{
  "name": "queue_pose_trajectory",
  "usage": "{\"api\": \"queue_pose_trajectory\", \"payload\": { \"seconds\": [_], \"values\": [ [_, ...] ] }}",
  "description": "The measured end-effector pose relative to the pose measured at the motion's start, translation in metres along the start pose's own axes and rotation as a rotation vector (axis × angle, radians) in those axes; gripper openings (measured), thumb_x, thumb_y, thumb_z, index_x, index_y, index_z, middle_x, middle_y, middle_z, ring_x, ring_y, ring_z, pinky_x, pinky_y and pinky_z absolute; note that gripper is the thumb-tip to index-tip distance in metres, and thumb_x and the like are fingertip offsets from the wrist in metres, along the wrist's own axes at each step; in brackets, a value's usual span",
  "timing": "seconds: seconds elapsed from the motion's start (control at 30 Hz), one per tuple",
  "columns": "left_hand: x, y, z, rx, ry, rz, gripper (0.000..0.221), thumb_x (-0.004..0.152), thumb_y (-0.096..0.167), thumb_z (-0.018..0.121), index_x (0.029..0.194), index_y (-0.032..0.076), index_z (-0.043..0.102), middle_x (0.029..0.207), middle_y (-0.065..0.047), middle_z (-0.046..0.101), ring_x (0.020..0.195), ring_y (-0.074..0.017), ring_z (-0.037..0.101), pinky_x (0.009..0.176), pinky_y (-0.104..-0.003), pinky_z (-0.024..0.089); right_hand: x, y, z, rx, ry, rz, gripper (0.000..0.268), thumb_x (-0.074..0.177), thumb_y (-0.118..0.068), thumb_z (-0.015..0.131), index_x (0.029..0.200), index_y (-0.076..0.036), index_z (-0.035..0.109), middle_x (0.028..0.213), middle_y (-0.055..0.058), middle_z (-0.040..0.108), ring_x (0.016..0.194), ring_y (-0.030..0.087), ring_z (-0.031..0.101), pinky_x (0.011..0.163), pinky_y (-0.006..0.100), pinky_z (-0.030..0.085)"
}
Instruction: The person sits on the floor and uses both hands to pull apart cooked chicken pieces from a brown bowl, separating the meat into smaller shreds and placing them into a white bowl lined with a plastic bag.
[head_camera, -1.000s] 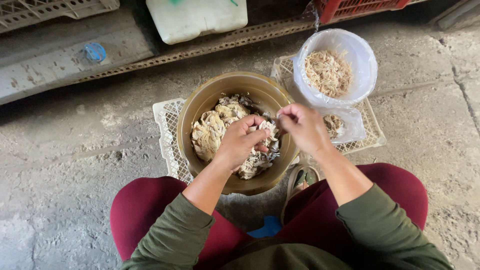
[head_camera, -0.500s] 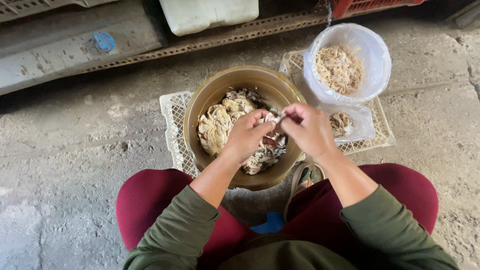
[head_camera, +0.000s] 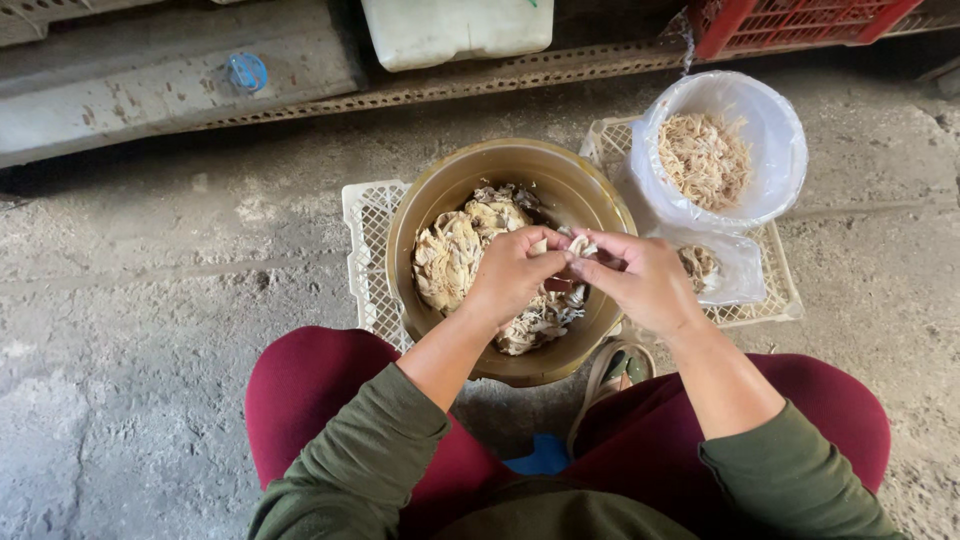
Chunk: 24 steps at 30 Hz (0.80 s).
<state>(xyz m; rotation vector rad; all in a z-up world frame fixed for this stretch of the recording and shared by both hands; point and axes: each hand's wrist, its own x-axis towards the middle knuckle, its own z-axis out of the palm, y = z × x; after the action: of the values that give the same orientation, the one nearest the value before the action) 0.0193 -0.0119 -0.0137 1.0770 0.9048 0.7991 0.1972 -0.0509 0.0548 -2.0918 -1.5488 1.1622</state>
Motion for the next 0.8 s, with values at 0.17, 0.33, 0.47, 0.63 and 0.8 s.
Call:
{"api": "queue_pose_trajectory", "payload": {
  "seconds": [0.17, 0.33, 0.47, 0.63, 0.8],
  "values": [
    [-0.001, -0.004, -0.002, -0.08, -0.062, 0.019, 0.012, 0.089, 0.001, 0.067, 0.1, -0.004, 0.071, 0.091, -0.007, 0.073, 0.079, -0.0113, 0.068, 0.07, -0.026, 0.058, 0.003, 0.009, 0.005, 0.079, 0.046, -0.193, 0.034, 0.091, -0.029, 0.072, 0.122, -0.016, 0.078, 0.065, 0.002, 0.064, 0.059, 0.007, 0.051, 0.055, 0.026, 0.041],
    [-0.002, -0.003, 0.0, -0.106, -0.069, -0.016, 0.01, 0.089, 0.001, 0.066, 0.097, -0.004, 0.07, 0.089, -0.006, 0.072, 0.077, -0.0131, 0.071, 0.066, -0.029, 0.062, 0.01, 0.02, 0.015, 0.277, 0.1, -0.257, 0.029, 0.089, -0.019, 0.068, 0.113, -0.007, 0.079, 0.076, -0.003, 0.075, 0.066, 0.002, 0.063, 0.062, 0.019, 0.05],
    [-0.001, 0.001, 0.002, -0.143, -0.075, -0.044, 0.011, 0.09, 0.002, 0.068, 0.1, -0.004, 0.068, 0.092, -0.007, 0.07, 0.08, -0.014, 0.07, 0.067, -0.031, 0.064, 0.022, 0.02, 0.009, 0.19, 0.116, 0.02, 0.027, 0.093, -0.016, 0.062, 0.113, -0.013, 0.08, 0.075, 0.004, 0.07, 0.059, 0.014, 0.051, 0.055, 0.029, 0.04],
    [-0.003, 0.009, 0.0, -0.054, -0.085, -0.098, 0.017, 0.091, 0.004, 0.069, 0.106, -0.003, 0.064, 0.096, -0.008, 0.072, 0.082, -0.0155, 0.072, 0.069, -0.03, 0.064, 0.029, 0.02, -0.002, 0.791, -0.16, 0.06, 0.031, 0.098, -0.013, 0.053, 0.121, -0.002, 0.071, 0.098, 0.004, 0.073, 0.081, 0.009, 0.069, 0.078, 0.025, 0.061],
    [0.001, -0.001, 0.0, 0.007, -0.118, -0.124, 0.031, 0.088, -0.001, 0.061, 0.119, -0.002, 0.061, 0.097, -0.008, 0.071, 0.083, -0.0151, 0.07, 0.069, -0.022, 0.054, 0.031, 0.025, 0.013, 0.758, -0.183, 0.033, 0.024, 0.095, -0.007, 0.065, 0.118, 0.0, 0.064, 0.104, 0.011, 0.07, 0.09, 0.016, 0.07, 0.088, 0.031, 0.061]
  ]
}}
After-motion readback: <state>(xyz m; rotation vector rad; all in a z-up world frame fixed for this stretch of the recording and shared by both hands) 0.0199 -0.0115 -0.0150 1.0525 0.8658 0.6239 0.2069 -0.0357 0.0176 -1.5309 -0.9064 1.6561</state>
